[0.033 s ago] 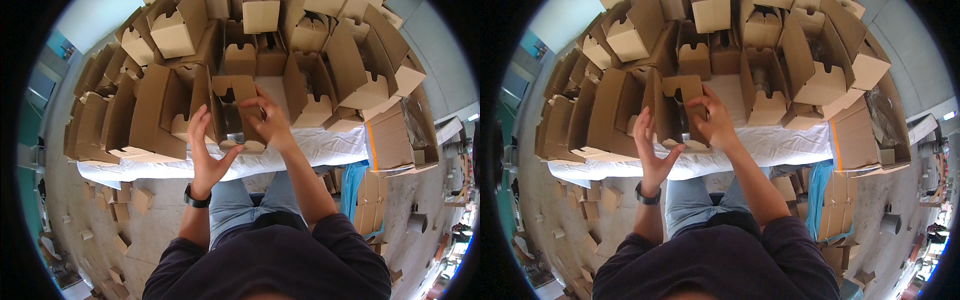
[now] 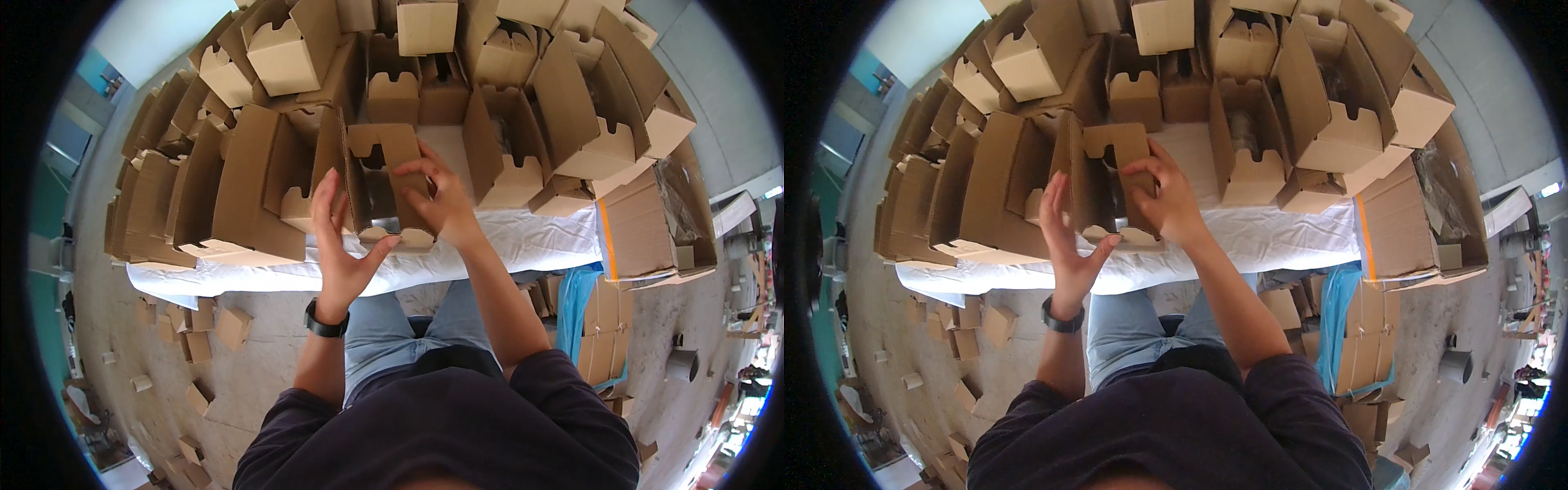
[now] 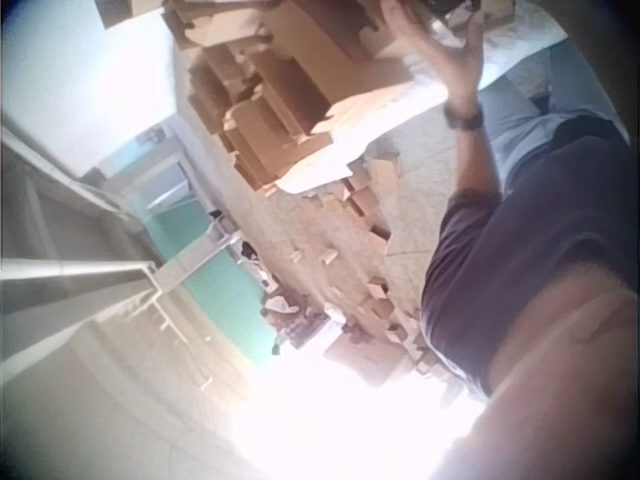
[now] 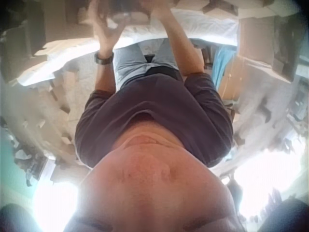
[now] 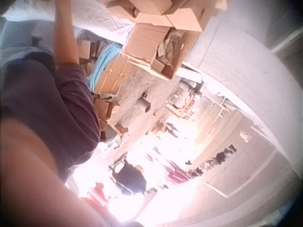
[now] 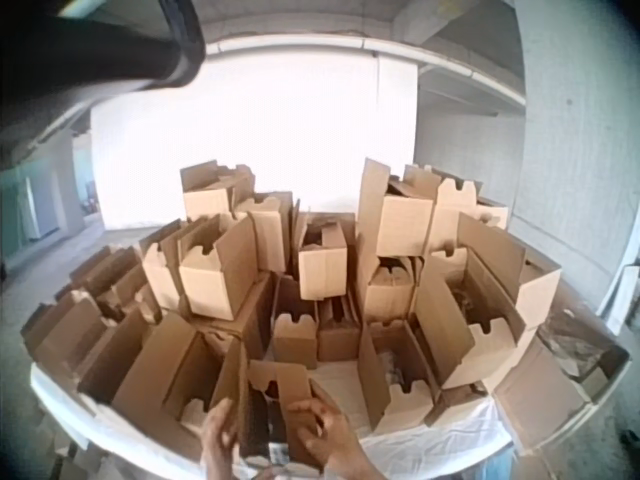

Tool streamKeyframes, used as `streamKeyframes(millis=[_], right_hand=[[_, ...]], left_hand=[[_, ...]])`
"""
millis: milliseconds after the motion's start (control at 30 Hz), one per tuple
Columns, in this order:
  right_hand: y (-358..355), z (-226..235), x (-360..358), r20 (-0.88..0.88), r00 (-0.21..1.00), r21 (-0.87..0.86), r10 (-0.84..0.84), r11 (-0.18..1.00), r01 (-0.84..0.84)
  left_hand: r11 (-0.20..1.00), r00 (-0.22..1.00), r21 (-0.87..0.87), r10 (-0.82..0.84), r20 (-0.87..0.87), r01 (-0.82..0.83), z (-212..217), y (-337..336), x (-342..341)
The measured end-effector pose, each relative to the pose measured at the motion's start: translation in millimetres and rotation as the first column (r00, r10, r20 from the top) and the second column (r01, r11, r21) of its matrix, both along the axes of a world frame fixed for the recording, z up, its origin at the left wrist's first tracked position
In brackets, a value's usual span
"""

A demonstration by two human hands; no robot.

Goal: The person folds cardboard boxes by hand, including inserting the bottom flaps and placing each box onto a table among others.

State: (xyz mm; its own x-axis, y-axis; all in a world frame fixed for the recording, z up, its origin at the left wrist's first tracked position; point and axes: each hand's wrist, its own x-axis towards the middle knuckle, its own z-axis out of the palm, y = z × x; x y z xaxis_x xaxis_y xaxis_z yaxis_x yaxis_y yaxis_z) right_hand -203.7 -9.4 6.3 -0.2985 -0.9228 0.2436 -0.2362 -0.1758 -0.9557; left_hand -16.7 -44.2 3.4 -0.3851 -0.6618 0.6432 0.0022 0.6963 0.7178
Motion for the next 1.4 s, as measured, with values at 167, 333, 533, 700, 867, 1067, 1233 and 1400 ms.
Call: streamKeyframes(millis=[167, 333, 533, 700, 867, 1067, 1233, 1400], right_hand=[[1.4, -8.9, -1.6, 0.091, 0.995, -0.105, 0.042, 0.994, -0.033], [4.5, -8.5, -0.4, 0.124, 0.992, -0.086, 0.018, 0.996, -0.007], [7.7, 6.4, 4.4, 0.151, 0.987, 0.038, 0.057, 0.997, -0.063], [24.7, -4.9, 1.4, 0.17, 0.975, -0.031, 0.143, 0.99, -0.14], [40.4, -7.3, -9.3, 0.161, 0.933, -0.129, 0.323, 0.944, -0.305], [40.3, -3.7, 3.3, 0.056, 0.973, -0.076, 0.222, 0.973, -0.218], [39.8, -7.6, 7.1, 0.076, 0.978, -0.091, 0.196, 0.978, -0.189], [36.2, -16.1, 10.4, 0.016, 0.993, -0.142, 0.113, 0.984, -0.11]], left_hand=[[0.937, 0.984, 0.326, -0.08, -0.16, 0.129, -13.1, 16.5, -13.6], [0.917, 0.981, 0.374, -0.075, -0.177, 0.138, -16.6, 19.5, -16.7], [0.889, 0.974, 0.425, -0.089, -0.209, 0.172, -17.8, 18.4, -15.7], [0.84, 0.964, 0.494, -0.114, -0.239, 0.222, -20.0, 18.2, -15.7], [0.843, 0.961, 0.483, -0.127, -0.245, 0.235, -28.2, 24.3, -20.0], [0.831, 0.959, 0.505, -0.11, -0.262, 0.233, -27.7, 26.7, -17.6], [0.814, 0.958, 0.529, -0.11, -0.266, 0.24, -27.3, 26.7, -15.9], [0.813, 0.951, 0.529, -0.095, -0.294, 0.245, -35.2, 25.4, -18.8]])
